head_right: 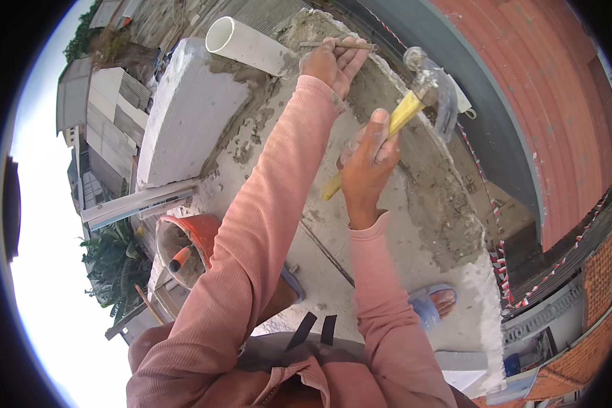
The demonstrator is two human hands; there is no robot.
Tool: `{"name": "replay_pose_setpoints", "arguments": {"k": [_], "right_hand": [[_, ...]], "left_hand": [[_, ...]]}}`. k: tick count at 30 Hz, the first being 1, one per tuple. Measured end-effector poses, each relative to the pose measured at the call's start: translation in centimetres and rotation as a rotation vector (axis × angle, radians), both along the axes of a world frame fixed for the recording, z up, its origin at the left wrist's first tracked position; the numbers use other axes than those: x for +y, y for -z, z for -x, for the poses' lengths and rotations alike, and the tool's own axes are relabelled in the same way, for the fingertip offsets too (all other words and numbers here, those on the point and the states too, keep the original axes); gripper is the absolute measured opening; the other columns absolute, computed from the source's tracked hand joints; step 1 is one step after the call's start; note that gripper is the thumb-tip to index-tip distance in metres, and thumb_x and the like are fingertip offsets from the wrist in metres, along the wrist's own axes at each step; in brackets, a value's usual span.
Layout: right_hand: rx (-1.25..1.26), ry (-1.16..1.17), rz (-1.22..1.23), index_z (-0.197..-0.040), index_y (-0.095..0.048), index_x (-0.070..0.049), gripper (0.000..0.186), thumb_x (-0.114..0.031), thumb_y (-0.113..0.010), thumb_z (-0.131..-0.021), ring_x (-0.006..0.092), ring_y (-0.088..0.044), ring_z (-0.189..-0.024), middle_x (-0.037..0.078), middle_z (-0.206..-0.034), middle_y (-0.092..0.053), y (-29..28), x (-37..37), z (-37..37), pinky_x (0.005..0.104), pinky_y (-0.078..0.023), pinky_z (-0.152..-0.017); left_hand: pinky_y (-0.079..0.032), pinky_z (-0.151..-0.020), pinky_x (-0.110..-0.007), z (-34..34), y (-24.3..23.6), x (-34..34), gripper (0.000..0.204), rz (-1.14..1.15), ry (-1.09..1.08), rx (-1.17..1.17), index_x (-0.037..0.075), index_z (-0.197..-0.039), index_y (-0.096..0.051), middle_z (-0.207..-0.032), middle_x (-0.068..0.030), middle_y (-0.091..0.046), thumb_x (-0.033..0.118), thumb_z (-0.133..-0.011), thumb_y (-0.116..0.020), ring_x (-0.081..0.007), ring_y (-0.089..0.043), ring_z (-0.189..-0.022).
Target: The person applies mortar around a pipe on a concrete roof using a trowel and their hands, then smooths the surface.
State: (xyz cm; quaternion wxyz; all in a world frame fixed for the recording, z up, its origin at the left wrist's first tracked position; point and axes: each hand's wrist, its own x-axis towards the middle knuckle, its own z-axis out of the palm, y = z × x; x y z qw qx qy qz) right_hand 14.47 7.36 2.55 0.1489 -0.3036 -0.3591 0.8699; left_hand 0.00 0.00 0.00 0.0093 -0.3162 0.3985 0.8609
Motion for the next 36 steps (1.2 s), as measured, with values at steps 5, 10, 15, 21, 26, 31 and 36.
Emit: {"name": "replay_pose_setpoints", "arguments": {"k": [5, 10, 15, 21, 26, 31, 36], "right_hand": [[-0.175, -0.334, -0.188, -0.083, -0.042, -0.012, 0.049, -0.057, -0.046, -0.103, 0.0050, -0.036, -0.043, -0.006, -0.061, -0.037, -2.0, 1.4, -0.1, 0.0249, -0.028, -0.038], [-0.190, -0.332, -0.125, -0.083, -0.041, -0.013, 0.050, -0.059, -0.046, -0.103, 0.0049, -0.037, -0.044, -0.005, -0.060, -0.036, -2.0, 2.6, -0.7, 0.0232, -0.029, -0.039], [-0.225, -0.358, -0.103, -0.082, -0.039, -0.013, 0.051, -0.060, -0.045, -0.102, 0.0052, -0.038, -0.044, -0.005, -0.059, -0.035, -2.5, 2.6, -1.3, 0.0231, -0.029, -0.038], [-0.169, -0.358, -0.033, -0.082, -0.039, -0.012, 0.052, -0.059, -0.045, -0.103, 0.0049, -0.038, -0.045, -0.004, -0.061, -0.036, -3.2, 2.5, -1.4, 0.0226, -0.029, -0.039], [-0.150, -0.414, -0.028, -0.083, -0.039, -0.012, 0.050, -0.058, -0.045, -0.104, 0.0044, -0.036, -0.045, -0.005, -0.062, -0.035, -4.0, 2.0, -1.7, 0.0231, -0.030, -0.039], [-0.091, -0.389, -0.032, -0.082, -0.039, -0.012, 0.048, -0.055, -0.045, -0.105, 0.0039, -0.034, -0.045, -0.006, -0.061, -0.035, -4.5, 2.1, -1.5, 0.0224, -0.029, -0.039], [-0.035, -0.399, -0.041, -0.083, -0.040, -0.012, 0.047, -0.052, -0.044, -0.106, 0.0034, -0.034, -0.045, -0.005, -0.061, -0.036, -5.0, 2.2, -1.6, 0.0218, -0.028, -0.039]], "left_hand": [[-0.066, -0.076, -0.038, -0.8, 0.7, 0.1, 0.026, 0.079, 0.004, -0.019, -0.006, -0.107, -0.045, -0.097, -0.0176, -0.063, 0.019, -0.106, -0.037, -0.0290, -0.071, -0.083], [-0.065, -0.088, -0.041, -1.0, 0.6, 0.5, 0.026, 0.209, 0.067, -0.064, -0.008, -0.109, -0.047, -0.099, -0.0159, -0.061, 0.017, -0.108, -0.039, -0.0299, -0.070, -0.091], [-0.064, -0.080, -0.039, -2.7, 0.0, -0.9, 0.022, 0.267, 0.095, -0.030, -0.004, -0.110, -0.050, -0.100, -0.0145, -0.061, 0.017, -0.106, -0.043, -0.0265, -0.069, -0.084], [-0.063, -0.079, -0.037, -2.4, -1.0, -1.3, 0.023, 0.203, 0.074, -0.005, -0.004, -0.108, -0.053, -0.100, -0.0136, -0.061, 0.017, -0.108, -0.043, -0.0252, -0.068, -0.088], [-0.062, -0.079, -0.034, -1.3, -1.0, -1.3, 0.023, 0.113, 0.008, 0.016, -0.005, -0.107, -0.054, -0.098, -0.0129, -0.061, 0.015, -0.107, -0.044, -0.0241, -0.067, -0.092], [-0.062, -0.079, -0.033, -1.7, -1.4, -1.3, 0.023, 0.140, -0.031, 0.015, -0.005, -0.107, -0.055, -0.096, -0.0119, -0.061, 0.015, -0.107, -0.044, -0.0225, -0.067, -0.092], [-0.061, -0.080, -0.033, -1.7, -2.0, -1.0, 0.025, 0.172, 0.014, 0.045, -0.006, -0.108, -0.055, -0.096, -0.0122, -0.062, 0.016, -0.107, -0.042, -0.0223, -0.068, -0.091]]}}
